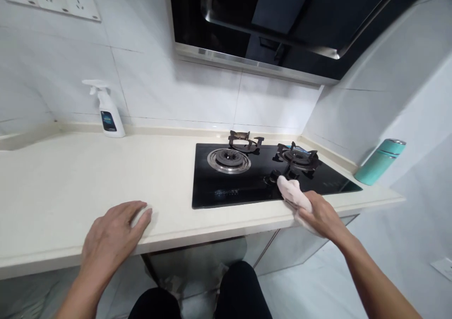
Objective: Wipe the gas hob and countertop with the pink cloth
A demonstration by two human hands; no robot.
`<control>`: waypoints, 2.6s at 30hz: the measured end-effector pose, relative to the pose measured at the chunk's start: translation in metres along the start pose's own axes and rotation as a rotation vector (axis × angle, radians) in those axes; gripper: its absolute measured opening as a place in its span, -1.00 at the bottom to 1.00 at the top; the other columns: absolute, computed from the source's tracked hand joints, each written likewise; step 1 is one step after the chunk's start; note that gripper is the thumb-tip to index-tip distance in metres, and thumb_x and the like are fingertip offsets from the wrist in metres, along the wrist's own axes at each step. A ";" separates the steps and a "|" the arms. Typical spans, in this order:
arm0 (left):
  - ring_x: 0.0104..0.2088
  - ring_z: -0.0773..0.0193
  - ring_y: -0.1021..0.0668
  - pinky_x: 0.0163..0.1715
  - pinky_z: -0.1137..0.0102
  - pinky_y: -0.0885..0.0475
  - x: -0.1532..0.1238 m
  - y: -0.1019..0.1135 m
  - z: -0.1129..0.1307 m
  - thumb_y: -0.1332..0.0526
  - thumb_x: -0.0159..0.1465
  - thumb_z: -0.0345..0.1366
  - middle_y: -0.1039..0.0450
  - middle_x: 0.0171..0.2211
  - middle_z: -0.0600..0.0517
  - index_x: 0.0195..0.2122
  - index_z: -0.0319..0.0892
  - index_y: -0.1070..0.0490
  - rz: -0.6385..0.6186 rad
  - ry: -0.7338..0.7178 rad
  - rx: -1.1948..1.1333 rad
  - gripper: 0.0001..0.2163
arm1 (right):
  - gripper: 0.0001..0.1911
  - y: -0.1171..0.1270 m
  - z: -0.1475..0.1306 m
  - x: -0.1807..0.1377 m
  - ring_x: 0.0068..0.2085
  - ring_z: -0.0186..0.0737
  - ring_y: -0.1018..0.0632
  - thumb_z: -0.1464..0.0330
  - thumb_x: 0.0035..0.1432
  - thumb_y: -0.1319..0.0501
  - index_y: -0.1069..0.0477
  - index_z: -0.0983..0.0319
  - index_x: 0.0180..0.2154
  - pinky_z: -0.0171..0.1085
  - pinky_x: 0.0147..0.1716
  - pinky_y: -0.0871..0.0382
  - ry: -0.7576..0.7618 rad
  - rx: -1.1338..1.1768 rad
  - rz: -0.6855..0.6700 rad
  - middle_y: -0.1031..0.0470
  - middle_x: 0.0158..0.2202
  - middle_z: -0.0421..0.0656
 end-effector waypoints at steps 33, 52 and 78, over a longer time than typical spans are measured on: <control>0.19 -0.09 -0.52 0.20 0.02 -0.38 -0.002 -0.002 0.003 0.05 0.37 0.09 -0.57 0.12 -0.07 -0.02 -0.05 -0.56 0.000 0.008 0.002 -0.51 | -0.62 -0.031 -0.127 0.008 0.07 0.05 -0.49 0.11 0.37 -0.19 -0.55 0.08 0.11 0.00 0.12 -0.36 0.386 -0.114 0.072 -0.42 0.27 -0.03; 0.19 -0.01 -0.52 0.17 0.15 -0.36 -0.008 0.003 0.011 0.01 0.44 -0.02 -0.58 0.11 -0.09 0.02 -0.09 -0.56 0.048 -0.037 0.025 -0.58 | -0.65 -0.080 -0.344 0.030 -0.01 -0.01 -0.42 0.10 0.40 -0.16 -0.46 0.14 0.06 -0.10 -0.01 -0.32 0.655 0.045 -0.045 -0.47 0.05 -0.07; 0.13 0.04 -0.55 0.12 0.16 -0.38 -0.017 0.008 0.011 -0.07 0.43 -0.05 -0.59 0.09 -0.02 -0.02 -0.05 -0.55 0.061 -0.048 -0.066 -0.67 | -0.73 -0.028 -0.103 -0.026 -0.11 0.00 -0.51 0.14 0.36 -0.09 -0.50 0.09 -0.18 -0.09 -0.11 -0.37 0.396 -0.027 0.061 -0.56 -0.07 -0.09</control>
Point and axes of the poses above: each hand's wrist, its own x-axis towards the middle knuckle, its own y-axis out of the back of the hand, z = x × y, the point moved 5 cm from there along x, towards the middle knuckle
